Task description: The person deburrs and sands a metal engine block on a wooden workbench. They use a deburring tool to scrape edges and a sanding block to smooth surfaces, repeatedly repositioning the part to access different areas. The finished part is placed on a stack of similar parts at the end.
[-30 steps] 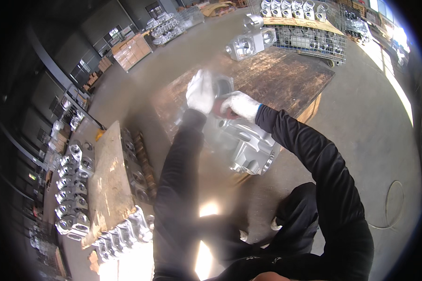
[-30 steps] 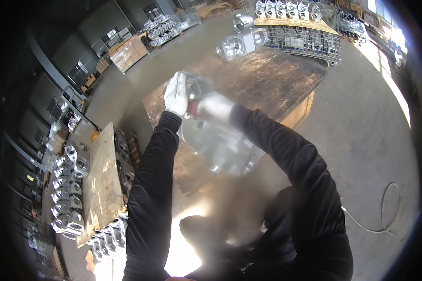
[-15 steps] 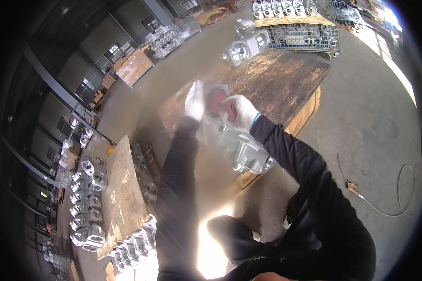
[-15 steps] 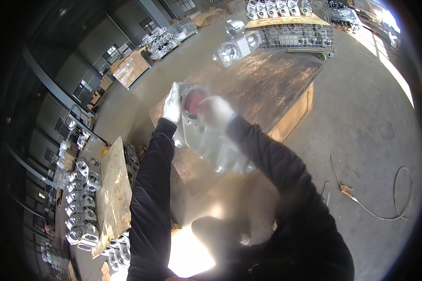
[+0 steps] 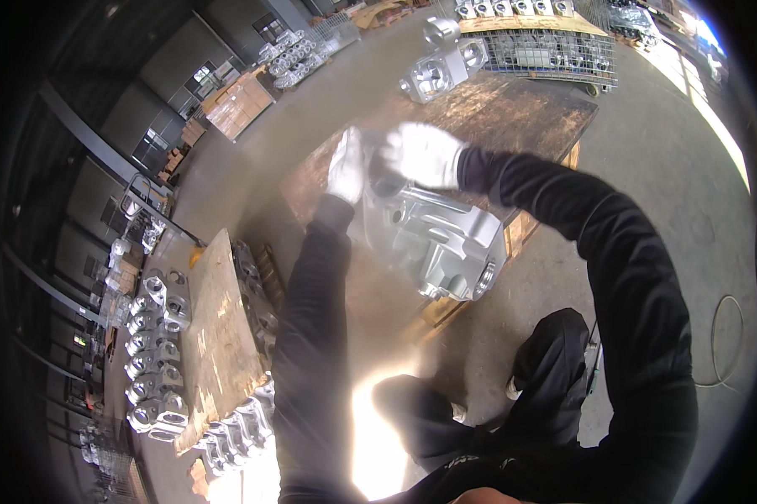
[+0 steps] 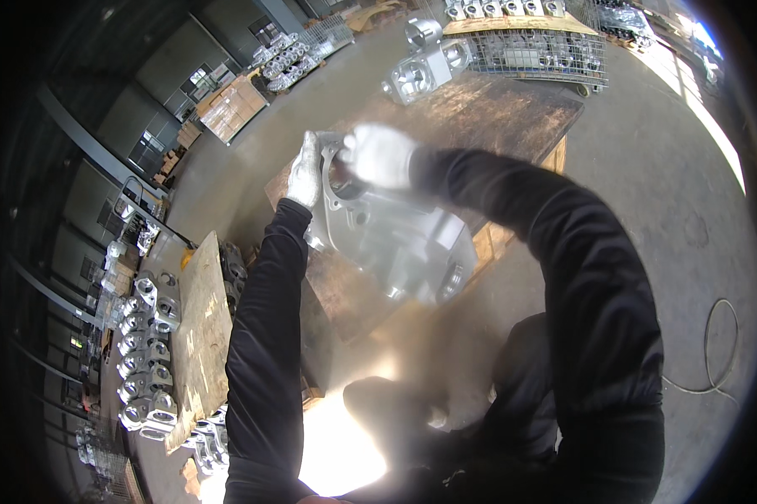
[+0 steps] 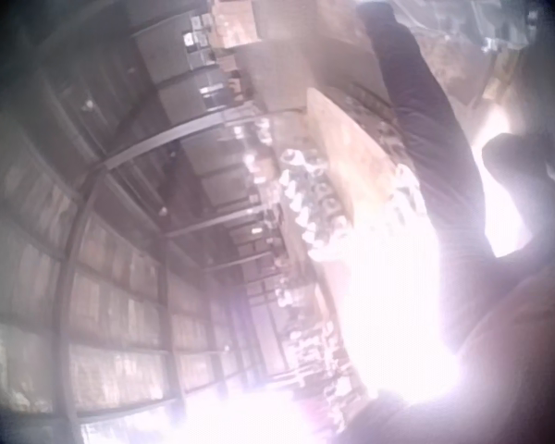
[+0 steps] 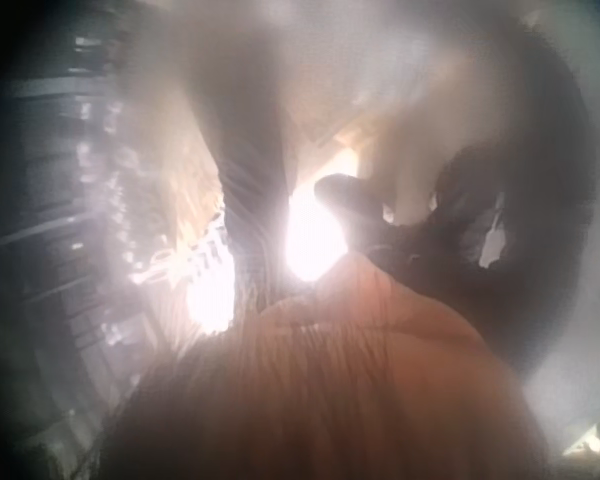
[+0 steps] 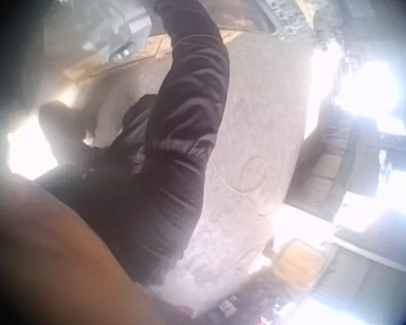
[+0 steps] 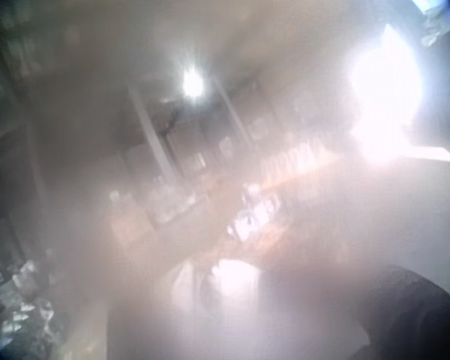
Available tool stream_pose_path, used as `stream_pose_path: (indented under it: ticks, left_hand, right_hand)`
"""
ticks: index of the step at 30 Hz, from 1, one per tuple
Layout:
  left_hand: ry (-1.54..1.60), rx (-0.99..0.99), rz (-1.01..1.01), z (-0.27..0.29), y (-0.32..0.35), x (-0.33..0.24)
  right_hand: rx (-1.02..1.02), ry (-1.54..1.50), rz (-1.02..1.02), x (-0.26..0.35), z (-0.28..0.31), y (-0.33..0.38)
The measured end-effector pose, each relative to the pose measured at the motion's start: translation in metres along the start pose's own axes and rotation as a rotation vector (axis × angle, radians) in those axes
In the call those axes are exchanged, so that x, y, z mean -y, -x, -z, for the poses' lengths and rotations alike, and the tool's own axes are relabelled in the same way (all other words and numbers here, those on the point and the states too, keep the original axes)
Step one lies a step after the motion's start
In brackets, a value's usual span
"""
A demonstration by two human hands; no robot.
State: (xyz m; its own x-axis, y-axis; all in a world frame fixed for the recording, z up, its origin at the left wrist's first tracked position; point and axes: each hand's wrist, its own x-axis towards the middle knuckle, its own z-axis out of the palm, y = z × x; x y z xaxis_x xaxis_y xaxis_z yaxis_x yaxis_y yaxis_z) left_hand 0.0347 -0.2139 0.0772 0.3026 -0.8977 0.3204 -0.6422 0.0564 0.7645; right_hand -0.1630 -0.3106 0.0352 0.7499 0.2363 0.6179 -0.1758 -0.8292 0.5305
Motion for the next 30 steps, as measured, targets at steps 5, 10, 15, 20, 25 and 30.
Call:
stream_pose_path:
  ticks: [5, 10, 15, 20, 25, 30]
  left_hand:
    - [0.13, -0.044, 0.005, -0.003, -0.002, 0.006]
    - [-0.234, -0.11, -0.112, -0.006, -0.001, 0.004]
    - [-0.29, -0.049, -0.092, -0.004, -0.008, 0.008]
    - [-0.085, -0.141, 0.014, 0.001, -0.016, 0.017]
    - [-0.104, -0.184, 0.056, -0.01, -0.012, 0.018]
    - [-0.217, -0.056, -0.028, -0.007, -0.006, 0.003]
  right_hand:
    - [0.368, -0.348, -0.344, -0.003, 0.005, 0.002]
    - [0.414, -0.929, -0.548, -0.012, 0.035, 0.026]
    - [0.466, -0.619, -0.899, -0.026, 0.035, 0.052]
    - [0.627, -0.93, -0.744, -0.016, 0.015, 0.048]
    - [0.595, -0.942, -0.673, -0.012, 0.064, 0.094]
    - [0.564, -1.287, -1.136, -0.002, 0.125, 0.175]
